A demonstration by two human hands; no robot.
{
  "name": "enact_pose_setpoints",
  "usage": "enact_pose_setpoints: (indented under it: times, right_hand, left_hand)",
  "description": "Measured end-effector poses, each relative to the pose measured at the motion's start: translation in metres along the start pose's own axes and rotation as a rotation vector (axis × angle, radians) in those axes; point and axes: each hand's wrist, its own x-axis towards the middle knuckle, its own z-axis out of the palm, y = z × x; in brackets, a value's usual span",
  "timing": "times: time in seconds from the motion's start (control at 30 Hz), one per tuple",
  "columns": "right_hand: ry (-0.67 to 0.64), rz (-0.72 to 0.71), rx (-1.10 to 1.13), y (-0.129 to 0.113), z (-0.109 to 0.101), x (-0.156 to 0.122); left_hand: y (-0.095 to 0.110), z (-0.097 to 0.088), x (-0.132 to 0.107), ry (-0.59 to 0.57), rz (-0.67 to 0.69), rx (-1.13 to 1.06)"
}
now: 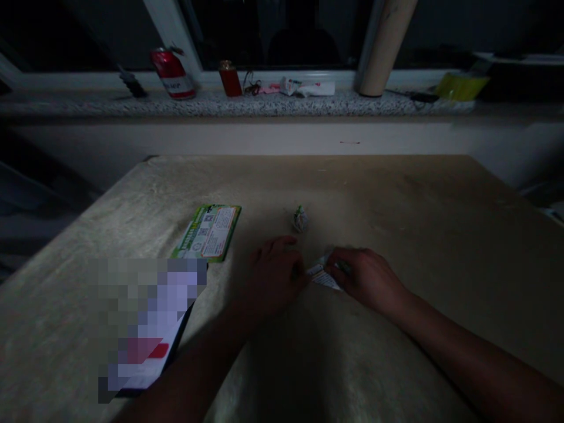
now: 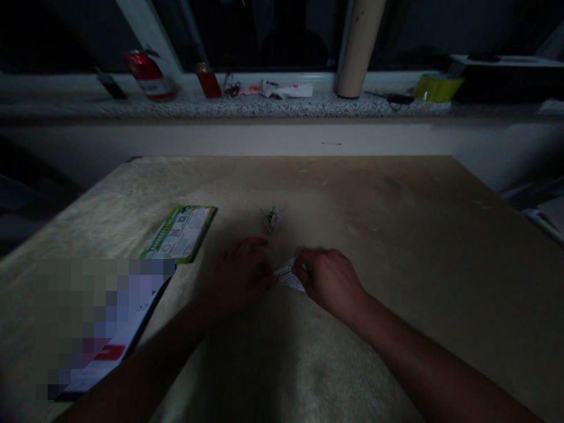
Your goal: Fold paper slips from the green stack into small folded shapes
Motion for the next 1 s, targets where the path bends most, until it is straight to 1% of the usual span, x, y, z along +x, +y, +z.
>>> enact_pose_setpoints:
  times: [0.1, 0.2, 0.3, 0.37, 0.43, 0.5, 0.67, 0.87, 1.0]
  right_hand:
    - [0.003, -0.006, 0.001, -0.001, 0.0, 0.0]
    - [0.012, -0.023, -0.006, 0.0, 0.001, 0.0]
    - [0.013, -0.033, 0.011, 0.003, 0.002, 0.0]
    - [0.007, -0.037, 0.018, 0.003, 0.003, 0.001]
    - [0.002, -0.037, 0.015, 0.003, 0.002, 0.001]
    - [-0.001, -0.029, 0.004, 0.002, 0.002, 0.0]
    - [-0.004, -0.03, -0.022, 0.001, 0.001, -0.001]
    - [0.01, -0.031, -0.027, 0.003, 0.004, 0.001]
    - [0.005, -0.029, -0.029, 0.002, 0.004, 0.001]
  left_hand:
    - [-0.002, 0.001, 0.002, -0.001, 0.011, -0.023]
    - [0.001, 0.007, 0.001, 0.054, 0.052, -0.063]
    - [0.007, 0.016, -0.003, 0.111, 0.102, -0.091]
    - [0.011, 0.023, -0.006, 0.139, 0.172, -0.089]
    - [0.014, 0.027, -0.009, 0.138, 0.241, -0.088]
    - [0.014, 0.029, -0.01, 0.13, 0.278, -0.088]
    - [0.015, 0.027, -0.01, 0.114, 0.285, -0.064]
    - [0.02, 0.026, -0.008, 0.095, 0.237, -0.01]
    - [0.023, 0.029, -0.006, 0.111, 0.206, 0.036]
